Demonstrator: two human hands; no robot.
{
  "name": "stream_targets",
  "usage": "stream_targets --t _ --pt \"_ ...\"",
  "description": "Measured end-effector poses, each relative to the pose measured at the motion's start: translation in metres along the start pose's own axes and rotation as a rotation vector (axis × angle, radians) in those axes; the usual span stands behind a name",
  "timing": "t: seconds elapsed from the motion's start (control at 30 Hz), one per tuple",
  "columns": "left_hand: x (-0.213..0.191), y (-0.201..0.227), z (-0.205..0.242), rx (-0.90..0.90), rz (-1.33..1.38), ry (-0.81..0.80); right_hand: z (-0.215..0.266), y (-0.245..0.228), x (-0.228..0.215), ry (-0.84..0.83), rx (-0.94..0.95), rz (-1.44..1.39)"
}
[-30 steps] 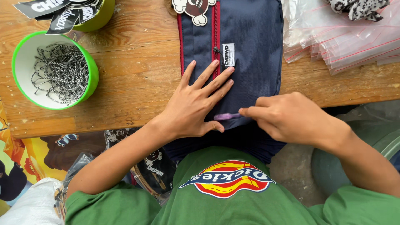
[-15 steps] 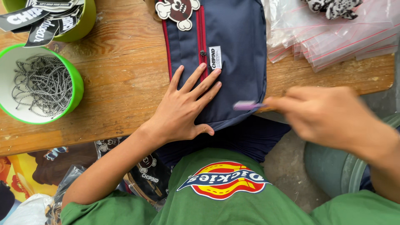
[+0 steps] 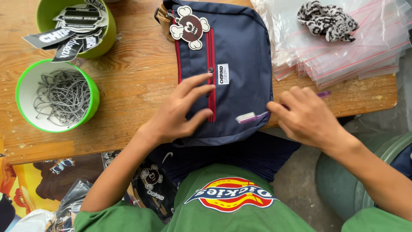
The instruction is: The person scrubs the surface of a small blue shoulder bag using a purple toothbrush. They systematically brush the front, sides, and back of the bag, occasionally repositioning it to access different areas.
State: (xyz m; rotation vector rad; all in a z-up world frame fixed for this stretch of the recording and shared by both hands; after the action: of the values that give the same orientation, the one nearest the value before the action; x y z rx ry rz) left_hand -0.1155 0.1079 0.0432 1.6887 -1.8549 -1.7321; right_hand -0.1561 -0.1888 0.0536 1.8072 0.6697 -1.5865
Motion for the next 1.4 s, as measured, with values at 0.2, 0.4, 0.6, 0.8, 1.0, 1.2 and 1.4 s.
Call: stream_targets --t 0.2,0.4,0.6,0.8,1.0,1.2,1.4 --pt "-0.004 -0.04 0.022 -0.045 -0.231 0.089 -0.021 0.002 0.02 0.4 -0.234 0.046" --pt "-0.012 -0.05 0.029 -0.064 -0.205 0.115 -0.029 0.005 0.036 0.549 -0.285 0.063" --pt "-0.031 -0.043 0.025 -0.156 0.136 0.106 -0.034 0.025 0.049 0.794 -0.135 -0.319" --pt "-0.049 -0.025 0.023 -0.145 0.613 0.213 -0.052 0.041 0.002 0.839 0.073 -0.855" --pt "-0.065 0.005 0.017 0.095 0.138 0.115 -0.055 0.061 -0.022 0.937 0.479 -1.356" --pt "-0.035 -0.009 -0.001 -0.078 -0.148 -0.03 -0.08 0.067 -0.039 0.883 0.522 -1.356" --pt "-0.037 -0.027 -0.012 -0.238 0.086 0.131 -0.108 0.086 -0.055 0.851 0.649 -1.336"
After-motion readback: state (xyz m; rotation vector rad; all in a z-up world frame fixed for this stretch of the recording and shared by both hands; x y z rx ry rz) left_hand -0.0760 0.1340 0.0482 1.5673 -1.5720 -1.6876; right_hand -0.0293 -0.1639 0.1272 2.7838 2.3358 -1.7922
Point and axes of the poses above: each hand's wrist, its own z-axis away from the middle knuckle, its own x-axis out of the palm, y = z × x, the point moved 3 cm from there along -z, towards the middle knuckle
